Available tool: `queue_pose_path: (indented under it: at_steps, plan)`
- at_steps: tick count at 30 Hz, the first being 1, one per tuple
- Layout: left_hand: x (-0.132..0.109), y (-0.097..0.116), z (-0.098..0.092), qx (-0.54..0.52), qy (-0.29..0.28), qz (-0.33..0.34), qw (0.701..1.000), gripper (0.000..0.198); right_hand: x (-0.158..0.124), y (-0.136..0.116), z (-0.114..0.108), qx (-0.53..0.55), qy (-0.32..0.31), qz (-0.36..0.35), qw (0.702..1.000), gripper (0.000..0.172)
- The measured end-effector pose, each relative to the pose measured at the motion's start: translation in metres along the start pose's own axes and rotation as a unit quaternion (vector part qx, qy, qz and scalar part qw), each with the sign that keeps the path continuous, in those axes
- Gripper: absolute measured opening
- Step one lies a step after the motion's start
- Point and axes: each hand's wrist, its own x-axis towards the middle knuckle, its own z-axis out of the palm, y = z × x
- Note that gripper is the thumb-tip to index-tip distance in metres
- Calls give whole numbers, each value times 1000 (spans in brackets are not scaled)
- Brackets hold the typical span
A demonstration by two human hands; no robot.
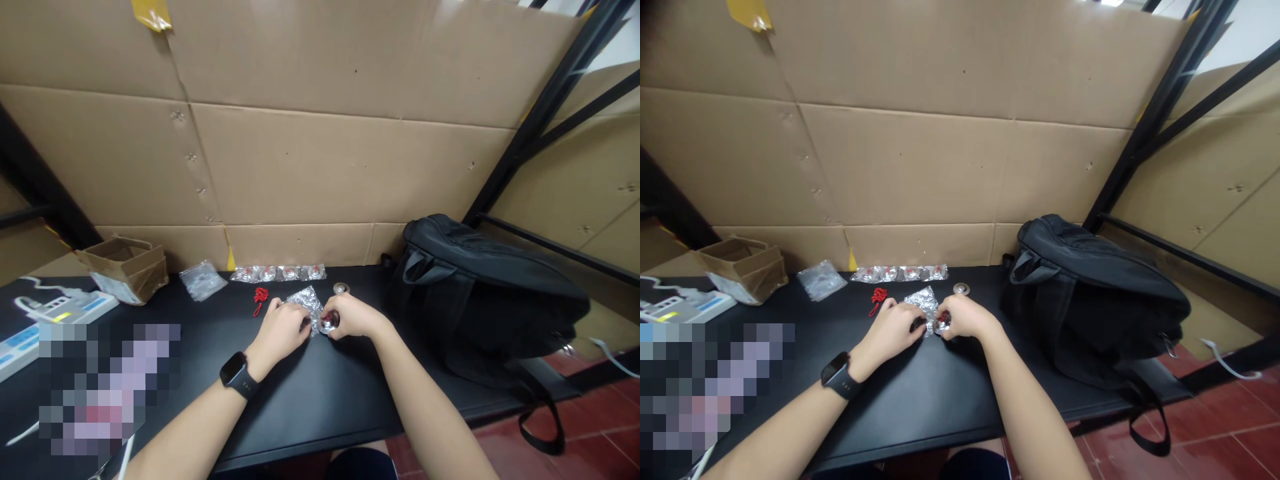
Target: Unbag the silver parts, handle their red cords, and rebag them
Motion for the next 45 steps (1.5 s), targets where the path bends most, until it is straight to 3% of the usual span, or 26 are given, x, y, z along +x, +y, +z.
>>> queue_pose_path:
  at_steps: [13, 22, 28, 33, 37, 45]
  plan:
    - [5, 2, 5, 30, 18, -36, 999, 30, -3, -19, -1, 71, 3, 15, 997, 22]
    - [3, 1, 8, 23, 19, -28, 999, 23, 9, -9, 19, 37, 109, 93, 989, 25]
    - [4, 0, 11, 18, 24, -56, 998, 16, 20, -8, 27, -11, 157, 95, 983, 33]
    - [4, -3, 12, -22, 24, -50, 998, 20, 14, 2, 24, 60, 118, 51, 990, 24]
    - [4, -7, 14, -49, 33, -23, 998, 26, 12, 11, 22, 134, 95, 69, 984, 21]
    - [6, -10, 14, -50, 30, -42, 997, 34, 22, 13, 29, 104, 158, 66, 980, 18]
